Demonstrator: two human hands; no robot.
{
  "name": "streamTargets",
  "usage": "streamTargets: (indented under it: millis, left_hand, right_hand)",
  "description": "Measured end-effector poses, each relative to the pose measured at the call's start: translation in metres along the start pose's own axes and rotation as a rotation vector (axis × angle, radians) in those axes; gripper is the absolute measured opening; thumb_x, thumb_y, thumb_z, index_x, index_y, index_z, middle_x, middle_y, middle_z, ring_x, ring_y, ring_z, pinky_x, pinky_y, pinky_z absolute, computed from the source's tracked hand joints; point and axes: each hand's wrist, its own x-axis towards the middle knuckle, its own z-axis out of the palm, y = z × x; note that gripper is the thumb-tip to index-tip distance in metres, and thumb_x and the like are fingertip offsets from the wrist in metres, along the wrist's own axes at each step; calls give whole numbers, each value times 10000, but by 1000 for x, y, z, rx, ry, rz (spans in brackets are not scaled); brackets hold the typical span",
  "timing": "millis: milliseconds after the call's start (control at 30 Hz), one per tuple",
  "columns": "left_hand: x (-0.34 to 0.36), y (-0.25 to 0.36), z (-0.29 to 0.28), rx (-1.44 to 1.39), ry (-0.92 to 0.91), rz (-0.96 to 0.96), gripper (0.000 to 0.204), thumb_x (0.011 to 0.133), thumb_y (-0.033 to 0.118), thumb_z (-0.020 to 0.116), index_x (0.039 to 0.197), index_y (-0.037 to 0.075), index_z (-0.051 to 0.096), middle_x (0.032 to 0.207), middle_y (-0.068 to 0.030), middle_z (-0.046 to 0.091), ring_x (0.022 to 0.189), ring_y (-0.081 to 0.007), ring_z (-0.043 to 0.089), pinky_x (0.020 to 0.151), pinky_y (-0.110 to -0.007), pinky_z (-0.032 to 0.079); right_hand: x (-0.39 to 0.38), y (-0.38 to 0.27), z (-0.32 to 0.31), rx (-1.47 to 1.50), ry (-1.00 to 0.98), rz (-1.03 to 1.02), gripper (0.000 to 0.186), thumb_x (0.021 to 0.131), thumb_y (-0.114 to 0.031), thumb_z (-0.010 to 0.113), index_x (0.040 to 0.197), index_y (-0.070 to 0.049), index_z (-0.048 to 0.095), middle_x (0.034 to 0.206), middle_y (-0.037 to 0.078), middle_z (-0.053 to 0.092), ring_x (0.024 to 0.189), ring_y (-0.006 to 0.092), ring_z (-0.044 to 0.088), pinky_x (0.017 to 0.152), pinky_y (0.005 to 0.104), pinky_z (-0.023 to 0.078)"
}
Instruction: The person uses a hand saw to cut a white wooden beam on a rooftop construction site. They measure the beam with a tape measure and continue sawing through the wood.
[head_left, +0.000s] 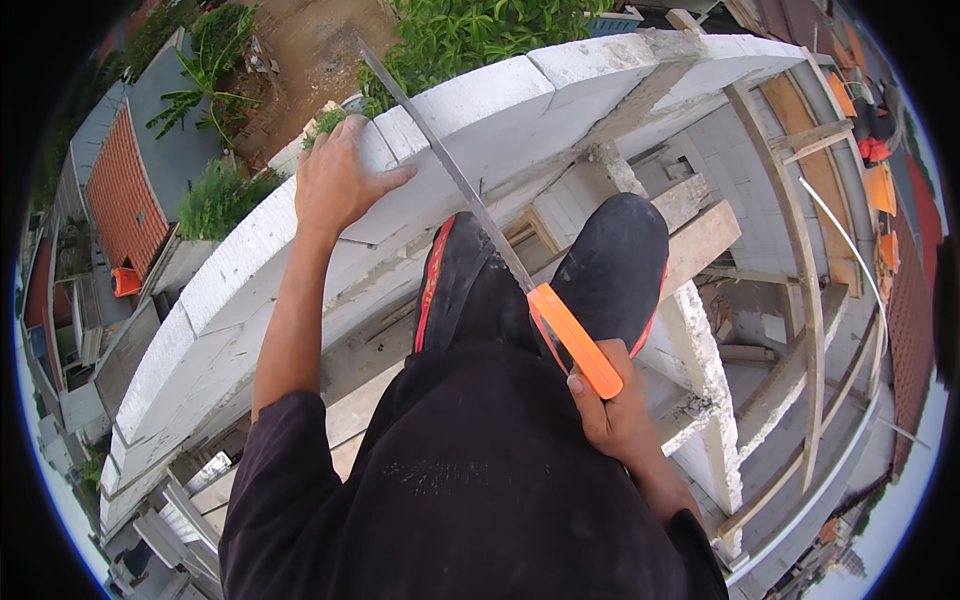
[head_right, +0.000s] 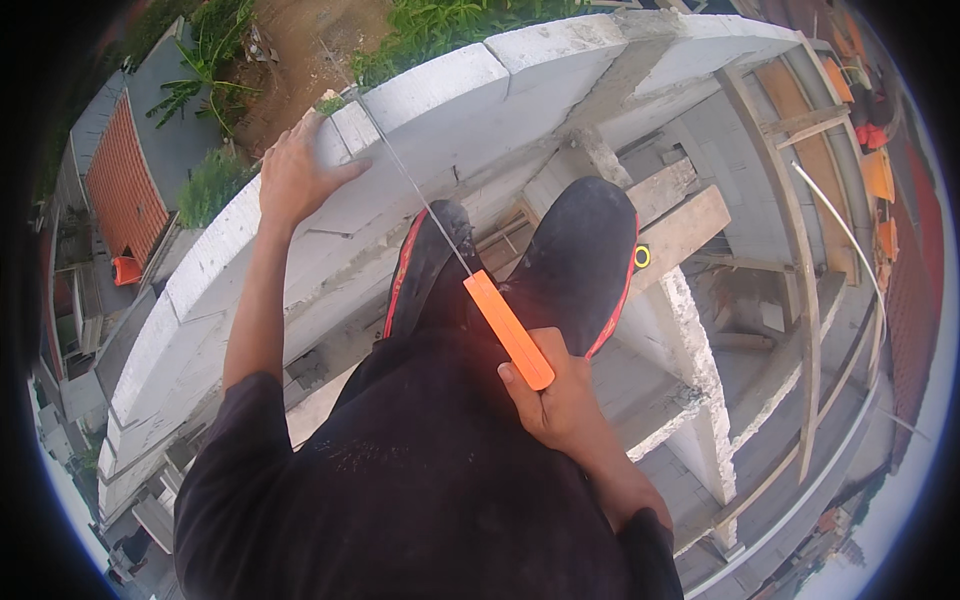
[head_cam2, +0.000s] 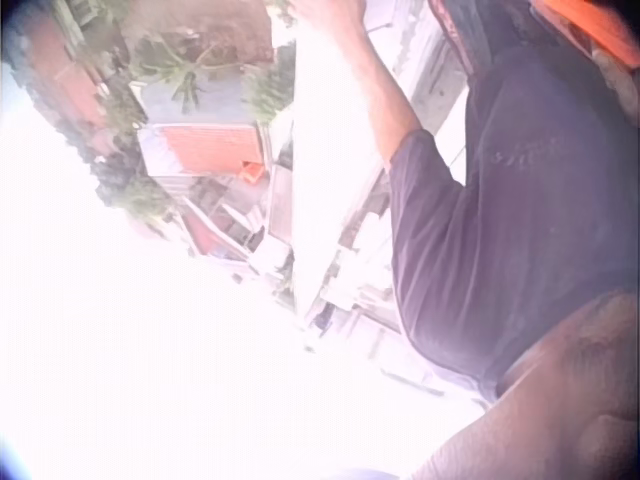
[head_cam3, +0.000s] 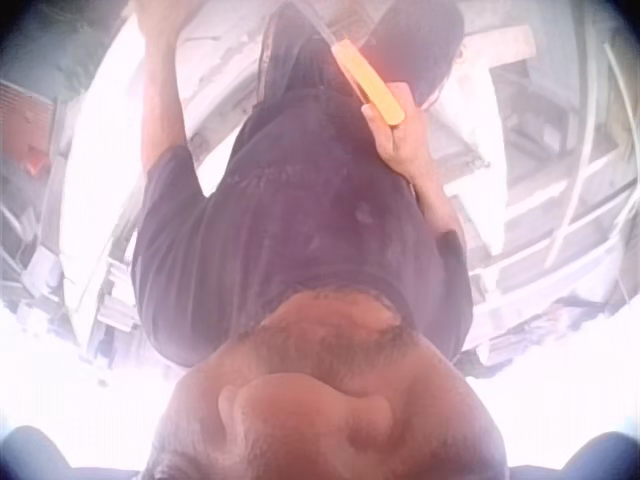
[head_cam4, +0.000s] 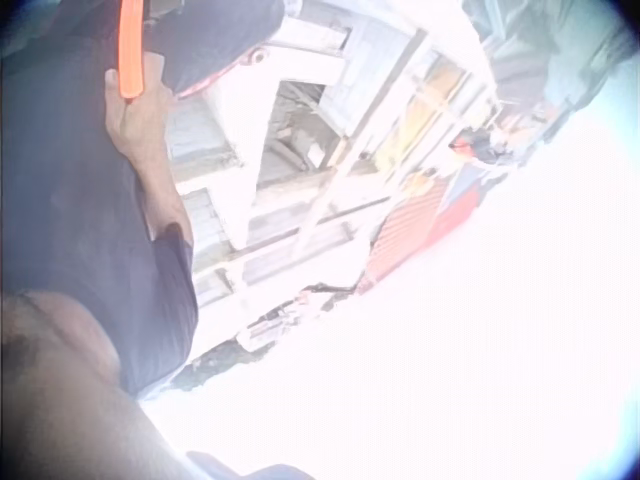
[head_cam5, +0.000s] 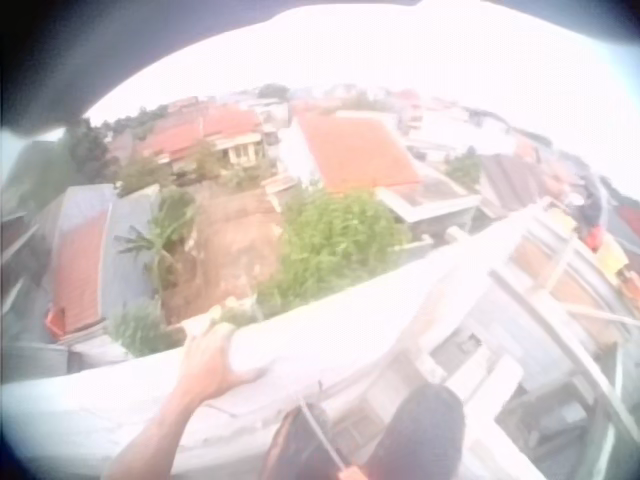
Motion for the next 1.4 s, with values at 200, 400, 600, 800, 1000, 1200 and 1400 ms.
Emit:
streamTargets:
  millis: [200, 400, 600, 800, 1000, 1200, 1400]
  left_hand:
    - [5, 5, 1, 16, -27, 11, 929, 728, 629, 853, 1399, 29, 624, 1282, -194, 718, 1257, -362, 638, 1088, -517, 472]
    - [-1, -2, 0, 11, -12, 0, 939, 723, 636, 858, 1401, 30, 622, 1278, -201, 718, 1249, -367, 645, 1086, -513, 476]
    - [3, 0, 6, 16, -2, 28, 956, 717, 642, 860, 1412, 32, 618, 1288, -196, 715, 1264, -363, 638, 1092, -510, 471]
    - [-2, -1, 3, 21, -4, 16, 960, 713, 644, 860, 1417, 37, 618, 1292, -183, 714, 1278, -357, 627, 1099, -503, 456]
    - [1, -2, 6, 8, 4, 39, 963, 706, 642, 863, 1416, 39, 619, 1292, -182, 715, 1272, -357, 630, 1100, -512, 452]
    - [-1, 4, -3, -1, -45, -16, 959, 704, 638, 867, 1408, 33, 626, 1317, -196, 706, 1274, -364, 631, 1096, -515, 456]
    - [0, 0, 2, 4, -29, 27, 963, 715, 627, 865, 1427, 30, 611, 1316, -207, 705, 1266, -367, 635, 1092, -513, 465]
  right_hand:
    - [67, -14, 22, 28, 13, -51, 286, 1038, -203, 691, 1177, 11, 561, 750, 172, 608, 640, 342, 656, 634, 383, 512]
    - [16, -4, 5, -32, -42, -21, 302, 1023, -209, 701, 1184, 13, 577, 851, 167, 650, 684, 357, 696, 651, 390, 534]
    - [36, -11, 9, -30, -24, 7, 310, 1021, -192, 700, 1219, 18, 586, 898, 166, 667, 667, 356, 696, 656, 385, 550]
    - [44, -9, 18, -14, -16, -12, 310, 1028, -213, 695, 1218, 8, 590, 889, 174, 671, 672, 370, 702, 658, 390, 553]
    - [11, -13, 0, -6, -9, -24, 275, 1018, -169, 705, 1195, 7, 589, 837, 169, 654, 676, 361, 705, 631, 382, 540]
    - [59, -14, 19, 18, -9, -27, 268, 1033, -195, 693, 1155, -3, 552, 751, 188, 620, 683, 379, 696, 652, 397, 522]
    - [0, -27, -14, -56, -26, 31, 300, 1027, -149, 678, 1244, 22, 561, 851, 162, 681, 706, 336, 720, 689, 376, 553]
